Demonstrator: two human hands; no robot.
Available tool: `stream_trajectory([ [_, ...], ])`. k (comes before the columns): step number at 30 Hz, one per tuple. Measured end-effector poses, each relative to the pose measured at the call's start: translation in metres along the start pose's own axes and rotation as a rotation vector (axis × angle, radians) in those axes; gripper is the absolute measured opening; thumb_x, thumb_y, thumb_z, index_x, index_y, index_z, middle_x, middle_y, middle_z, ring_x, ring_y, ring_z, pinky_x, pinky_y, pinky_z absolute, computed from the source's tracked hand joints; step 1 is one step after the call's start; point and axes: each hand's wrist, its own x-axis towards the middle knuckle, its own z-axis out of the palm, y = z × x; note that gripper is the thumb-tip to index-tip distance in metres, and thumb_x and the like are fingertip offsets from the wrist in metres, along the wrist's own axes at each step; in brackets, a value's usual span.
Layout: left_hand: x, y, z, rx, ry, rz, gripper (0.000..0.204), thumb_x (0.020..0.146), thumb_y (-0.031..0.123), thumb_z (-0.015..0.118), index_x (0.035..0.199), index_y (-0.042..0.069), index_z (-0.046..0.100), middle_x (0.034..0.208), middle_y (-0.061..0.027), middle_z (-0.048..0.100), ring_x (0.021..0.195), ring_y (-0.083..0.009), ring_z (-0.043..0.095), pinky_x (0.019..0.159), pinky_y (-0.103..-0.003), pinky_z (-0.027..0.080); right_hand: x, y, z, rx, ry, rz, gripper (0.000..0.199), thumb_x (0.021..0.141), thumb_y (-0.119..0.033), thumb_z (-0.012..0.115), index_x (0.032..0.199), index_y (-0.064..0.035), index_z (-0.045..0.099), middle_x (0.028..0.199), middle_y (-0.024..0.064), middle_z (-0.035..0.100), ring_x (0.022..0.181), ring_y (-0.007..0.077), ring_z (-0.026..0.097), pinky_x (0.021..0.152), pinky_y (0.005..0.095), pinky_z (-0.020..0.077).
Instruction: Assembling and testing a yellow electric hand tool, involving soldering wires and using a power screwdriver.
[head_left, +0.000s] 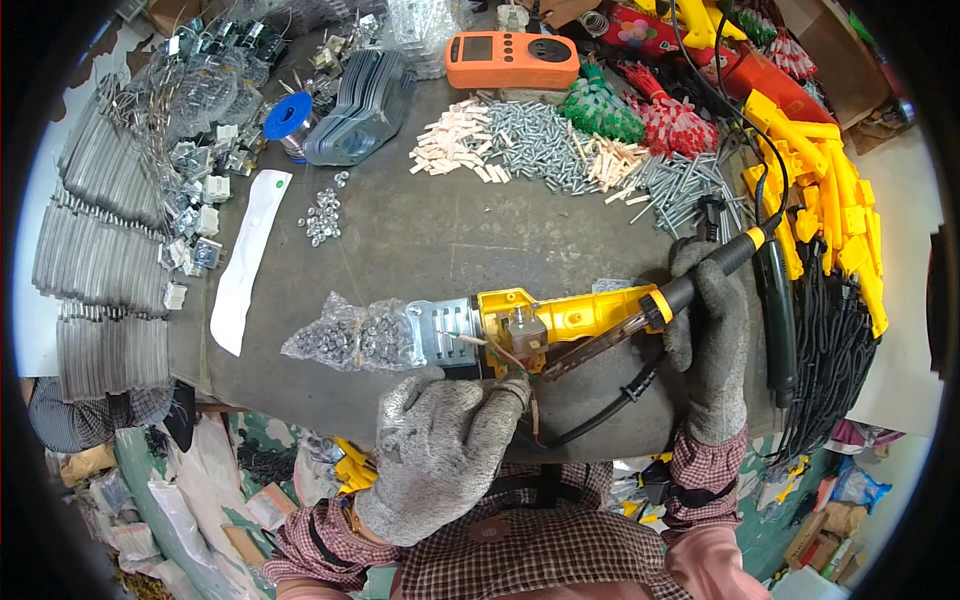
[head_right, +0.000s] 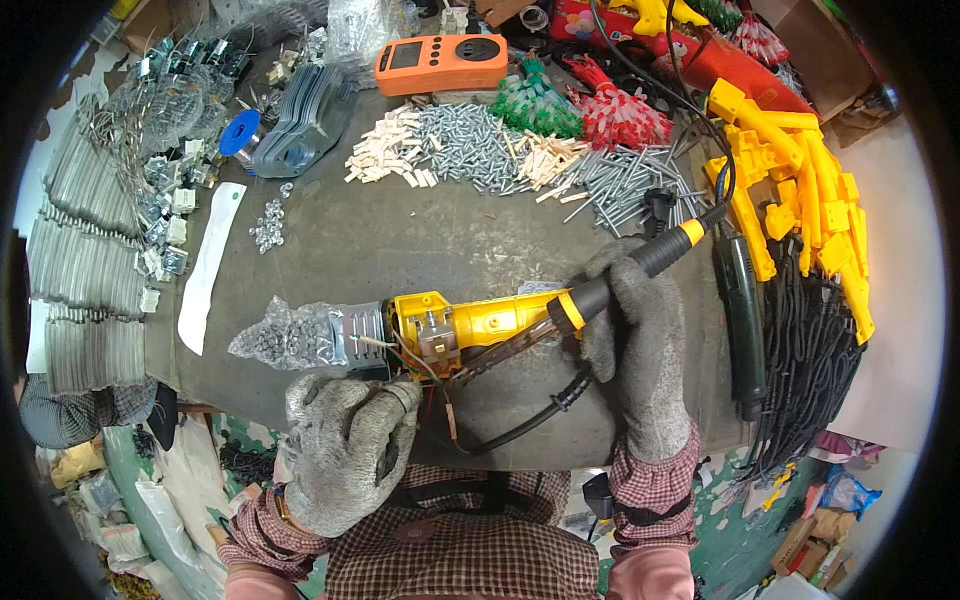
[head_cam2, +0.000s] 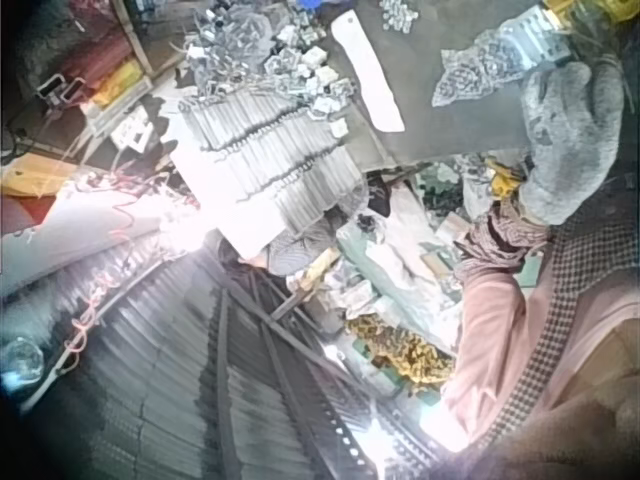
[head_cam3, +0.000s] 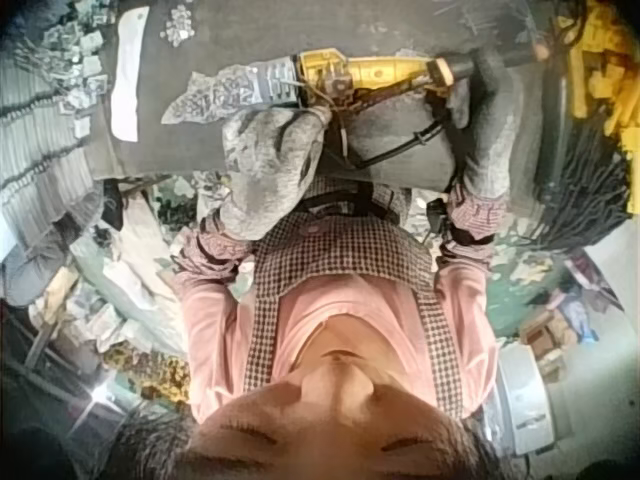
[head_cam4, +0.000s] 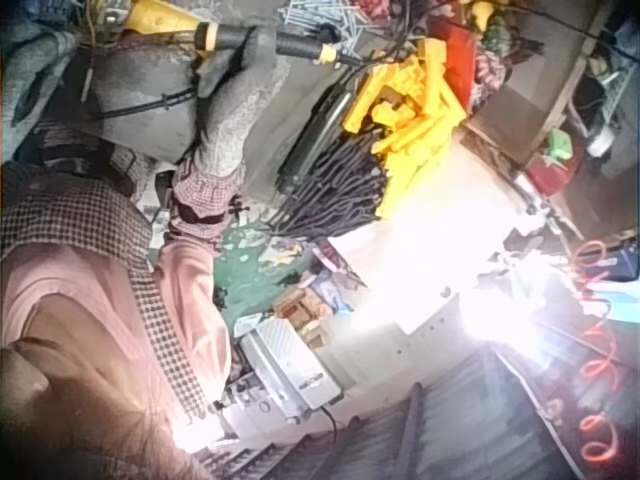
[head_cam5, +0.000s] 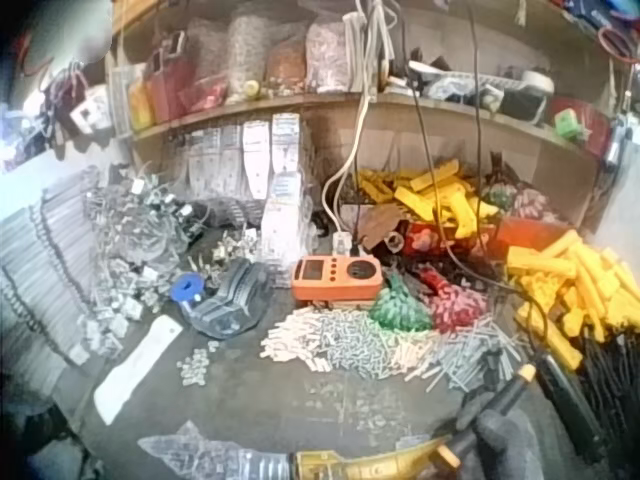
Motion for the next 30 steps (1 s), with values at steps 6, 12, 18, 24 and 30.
stream_trajectory([
  [6, 0.001, -0.001, 0.0, 0.029, -0.039, 0.029, 0.047, 0.078, 0.011, 0.069, 0.125, 0.008, 0.068, 0.107, -0.0029, 0.066, 0.096, -0.0205, 0.062, 0.096, -0.045, 0.046, 0.001, 0.0, -0.002, -0.052, 0.02, 0.004, 0.033, 0.106, -0.034, 0.049, 0.108, -0.0032, 0.059, 0.062, -0.0015, 0.057, 0.044, 0.0054, 0.049, 0.04, 0.0201, 0.0345],
  [12, 0.012, -0.001, -0.005, 0.011, -0.008, 0.045, 0.037, 0.077, 0.005, 0.081, 0.112, 0.009, 0.07, 0.095, -0.0052, 0.063, 0.086, -0.0268, 0.061, 0.083, -0.043, 0.045, 0.0, -0.001, 0.0, -0.042, 0.045, -0.018, 0.032, 0.106, -0.033, 0.048, 0.104, -0.0038, 0.059, 0.059, -0.0022, 0.054, 0.043, 0.006, 0.047, 0.04, 0.0206, 0.0344],
  [18, 0.024, -0.005, -0.022, -0.227, -0.05, -0.069, 0.049, 0.076, 0.006, 0.082, 0.123, 0.01, 0.068, 0.093, -0.0063, 0.06, 0.081, -0.0245, 0.061, 0.068, -0.04, 0.049, 0.002, -0.006, -0.004, -0.019, 0.081, -0.016, 0.03, 0.105, -0.032, 0.048, 0.102, -0.0036, 0.059, 0.059, -0.0023, 0.051, 0.043, 0.0063, 0.044, 0.04, 0.0212, 0.0301],
  [24, 0.054, -0.01, -0.023, 0.252, -0.431, 0.504, 0.042, 0.082, 0.014, 0.066, 0.123, 0.015, 0.069, 0.093, -0.0041, 0.059, 0.077, -0.0189, 0.061, 0.064, -0.032, 0.055, 0.004, -0.013, -0.031, 0.077, 0.187, -0.204, 0.032, 0.105, -0.032, 0.047, 0.101, -0.0029, 0.06, 0.06, -0.0025, 0.052, 0.045, 0.0055, 0.045, 0.04, 0.0212, 0.028],
  [30, 0.07, -0.021, -0.028, 0.351, -0.547, 0.774, 0.032, 0.08, 0.012, 0.065, 0.11, 0.002, 0.067, 0.098, -0.0075, 0.063, 0.086, -0.02, 0.066, 0.071, -0.032, 0.059, 0.0, -0.02, -0.035, -0.041, 0.278, -0.234, 0.033, 0.106, -0.031, 0.046, 0.099, -0.0019, 0.06, 0.059, -0.0005, 0.054, 0.043, 0.0062, 0.045, 0.039, 0.0219, 0.0287],
])
